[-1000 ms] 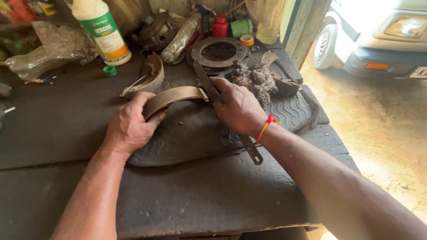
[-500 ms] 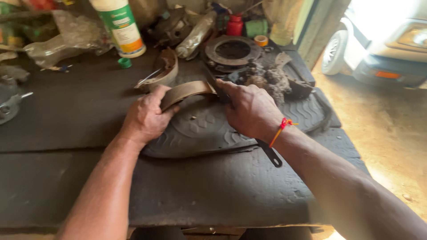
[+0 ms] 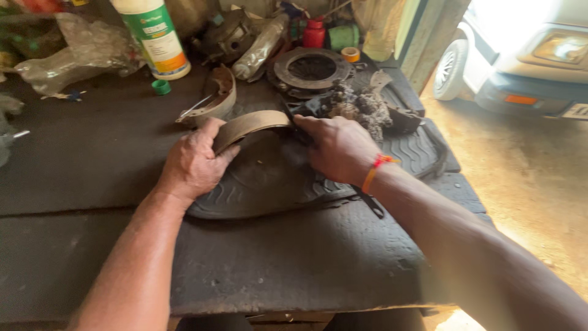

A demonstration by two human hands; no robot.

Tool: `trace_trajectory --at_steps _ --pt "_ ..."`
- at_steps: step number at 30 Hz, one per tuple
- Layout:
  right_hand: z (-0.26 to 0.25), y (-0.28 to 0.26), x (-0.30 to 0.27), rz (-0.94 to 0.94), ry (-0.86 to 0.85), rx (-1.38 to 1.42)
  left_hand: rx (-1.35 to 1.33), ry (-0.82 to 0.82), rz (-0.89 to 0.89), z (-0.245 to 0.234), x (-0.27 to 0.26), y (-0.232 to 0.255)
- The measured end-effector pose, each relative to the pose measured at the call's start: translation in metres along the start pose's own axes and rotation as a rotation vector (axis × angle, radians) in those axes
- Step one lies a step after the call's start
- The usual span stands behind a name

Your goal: The person cleans and handles brake shoes and other automotive components on a workbench by hand and using a tool.

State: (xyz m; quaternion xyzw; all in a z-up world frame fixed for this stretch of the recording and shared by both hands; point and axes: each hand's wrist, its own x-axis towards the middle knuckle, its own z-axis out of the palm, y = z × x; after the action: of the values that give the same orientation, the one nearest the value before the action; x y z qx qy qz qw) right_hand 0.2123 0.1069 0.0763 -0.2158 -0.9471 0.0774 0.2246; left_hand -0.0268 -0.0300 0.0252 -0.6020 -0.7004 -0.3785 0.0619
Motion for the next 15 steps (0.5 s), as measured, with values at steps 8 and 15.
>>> trace_trajectory --at_steps 8,15 --pt "0.012 0.001 0.008 0.03 -0.007 -0.025 -0.014 0.002 0.016 -0.002 -0.001 -0.001" --pt "0.009 -0.009 0.001 0.025 0.059 0.027 0.018 -0.012 -0.055 -0.003 -0.004 -0.004"
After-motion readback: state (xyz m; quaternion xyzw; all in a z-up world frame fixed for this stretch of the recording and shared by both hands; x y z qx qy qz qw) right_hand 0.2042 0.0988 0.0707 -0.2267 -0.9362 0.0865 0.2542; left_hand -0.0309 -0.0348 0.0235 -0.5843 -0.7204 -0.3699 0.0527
